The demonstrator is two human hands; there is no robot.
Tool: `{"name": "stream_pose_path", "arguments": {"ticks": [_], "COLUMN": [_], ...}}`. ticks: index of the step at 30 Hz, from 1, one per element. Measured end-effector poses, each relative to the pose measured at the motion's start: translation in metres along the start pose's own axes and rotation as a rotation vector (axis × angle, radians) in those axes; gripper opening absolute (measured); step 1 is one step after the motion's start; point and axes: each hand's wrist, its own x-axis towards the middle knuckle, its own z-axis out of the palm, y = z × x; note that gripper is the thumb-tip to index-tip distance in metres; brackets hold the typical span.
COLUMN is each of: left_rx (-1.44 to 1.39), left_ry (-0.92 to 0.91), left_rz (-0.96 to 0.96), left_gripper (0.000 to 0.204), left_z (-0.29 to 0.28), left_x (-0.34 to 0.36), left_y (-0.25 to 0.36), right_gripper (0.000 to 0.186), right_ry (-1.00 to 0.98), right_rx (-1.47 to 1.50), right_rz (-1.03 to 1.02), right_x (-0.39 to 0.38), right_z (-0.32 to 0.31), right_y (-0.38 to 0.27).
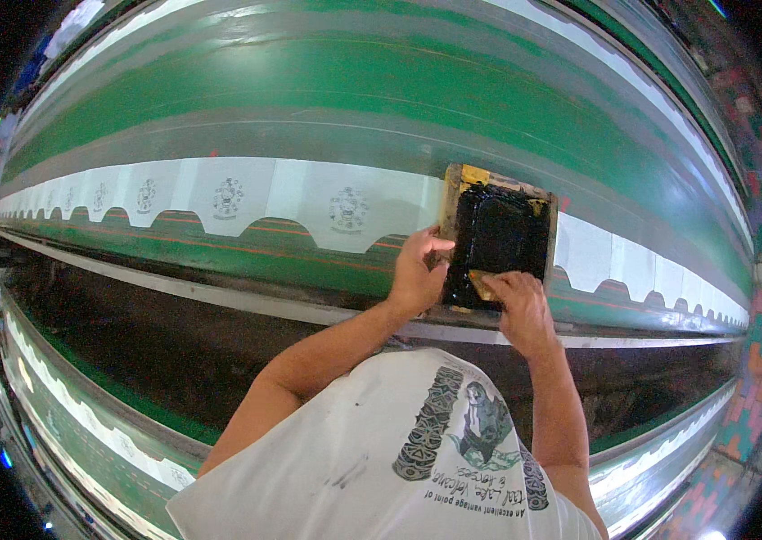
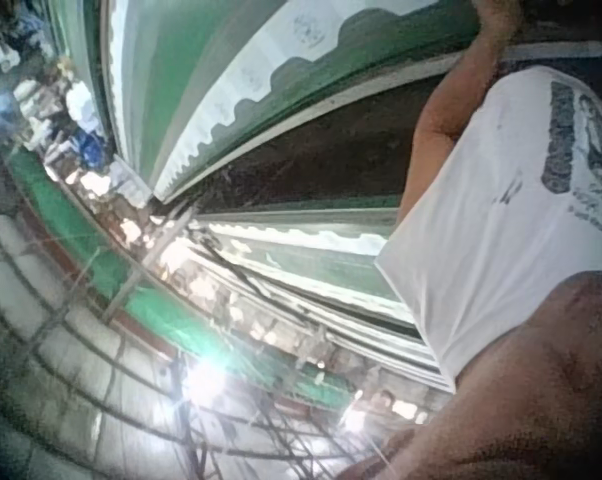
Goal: The person uses a squeegee to spread ink across a screen printing frame held over a long white sheet on a green conveyor. The person repeatedly wipes the screen surface and adjusts the frame position along the conveyor.
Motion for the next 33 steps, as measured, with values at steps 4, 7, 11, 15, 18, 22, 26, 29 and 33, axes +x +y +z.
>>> {"name": "stream_pose_path", "arguments": {"ticks": [4, 7, 11, 15, 18, 22, 26, 29, 33], "left_rx": [0.011, 0.041, 0.108, 0.183, 0.173, 0.15, 0.115, 0.093, 0.118], "left_ry": [0.032, 0.074, 0.089, 0.098, 0.144, 0.157, 0.125, 0.126, 0.131], "left_rz": [-0.001, 0.069, 0.152, 0.118, 0.189, 0.221, 0.229, 0.222, 0.258], "left_gripper": [0.043, 0.046, 0.051, 0.055, 0.045, 0.041, 0.041, 0.039, 0.038], "left_z": [0.006, 0.011, 0.018, 0.025, 0.028, 0.048, 0.093, 0.145, 0.212], "left_x": [-0.002, -0.008, -0.011, -0.015, -0.01, -0.009, -0.013, -0.017, -0.018], "left_y": [0.0, -0.002, 0.003, 0.0, 0.009, 0.041, 0.047, 0.051, 0.049], "right_gripper": [0.055, 0.057, 0.053, 0.044, 0.04, 0.039, 0.038, 0.039, 0.039], "right_ry": [0.019, -0.012, 0.033, 0.339, 0.451, 0.485, 0.536, 0.555, 0.572], "right_rx": [-0.02, 0.044, 0.075, 0.061, 0.216, 0.511, 0.453, 0.44, 0.465], "right_rz": [0.004, 0.053, 0.065, 0.207, 0.438, 0.531, 0.431, 0.441, 0.427], "right_x": [-0.024, -0.032, -0.046, -0.072, -0.093, -0.119, -0.144, -0.169, -0.198], "right_z": [0.005, 0.008, 0.003, 0.018, 0.027, 0.025, 0.019, 0.005, -0.018], "right_y": [-0.016, -0.026, -0.023, 0.003, 0.031, 0.064, 0.105, 0.143, 0.196]}}
